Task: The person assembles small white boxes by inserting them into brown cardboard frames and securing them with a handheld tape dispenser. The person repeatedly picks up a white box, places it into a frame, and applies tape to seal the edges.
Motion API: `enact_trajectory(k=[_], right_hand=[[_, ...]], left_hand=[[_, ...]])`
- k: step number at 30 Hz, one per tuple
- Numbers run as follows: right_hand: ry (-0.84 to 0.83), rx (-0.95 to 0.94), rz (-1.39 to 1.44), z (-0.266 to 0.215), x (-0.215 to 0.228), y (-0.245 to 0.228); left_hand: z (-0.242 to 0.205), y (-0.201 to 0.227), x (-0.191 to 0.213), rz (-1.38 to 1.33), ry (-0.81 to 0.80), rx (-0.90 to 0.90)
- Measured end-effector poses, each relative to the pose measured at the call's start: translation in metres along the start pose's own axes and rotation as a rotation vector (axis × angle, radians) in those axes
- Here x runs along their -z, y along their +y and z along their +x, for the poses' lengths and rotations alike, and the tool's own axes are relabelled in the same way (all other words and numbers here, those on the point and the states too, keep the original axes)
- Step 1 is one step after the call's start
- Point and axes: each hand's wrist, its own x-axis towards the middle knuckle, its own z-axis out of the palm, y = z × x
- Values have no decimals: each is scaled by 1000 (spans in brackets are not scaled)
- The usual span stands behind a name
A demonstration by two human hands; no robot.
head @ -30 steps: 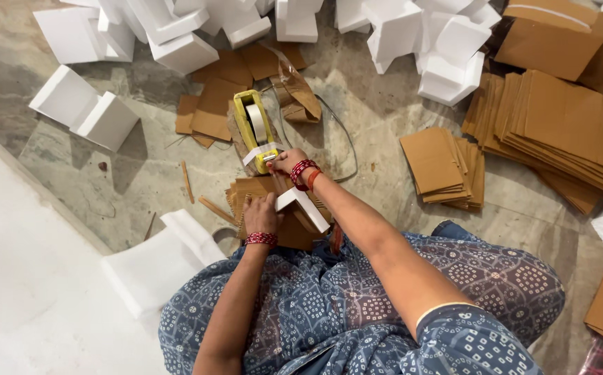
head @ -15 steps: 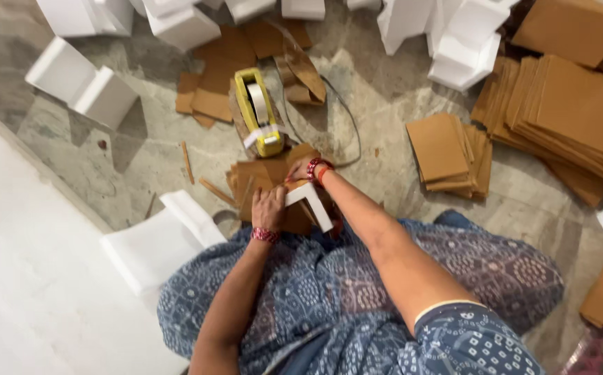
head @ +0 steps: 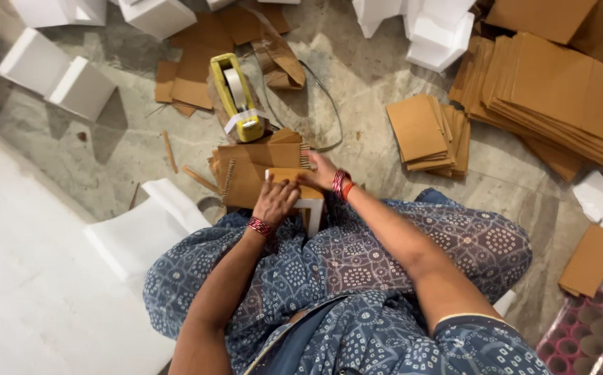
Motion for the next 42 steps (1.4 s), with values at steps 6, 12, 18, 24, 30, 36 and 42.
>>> enact_trajectory(k=[6, 12, 18, 24, 30, 36, 42], right_hand=[[-133, -389, -375, 12, 15, -28], [6, -79, -378, 20, 49, -94], [-291, 221, -717, 8, 30, -164], [-133, 320, -1200, -15, -14, -168], [-188, 5, -774, 16, 20, -183], [-63, -272, -368, 32, 67, -217], [-211, -210, -176, -4, 69, -248]], left_hand=[[-5, 9, -3, 45, 79, 5], [-4, -1, 0, -50, 54, 220], [-3, -18, 4, -334, 107, 512], [-14, -7, 12, -408, 88, 554], [-3, -26, 67, -393, 361, 480], [4, -34, 104, -984, 629, 743], [-12, -25, 83, -1083, 207, 1064]])
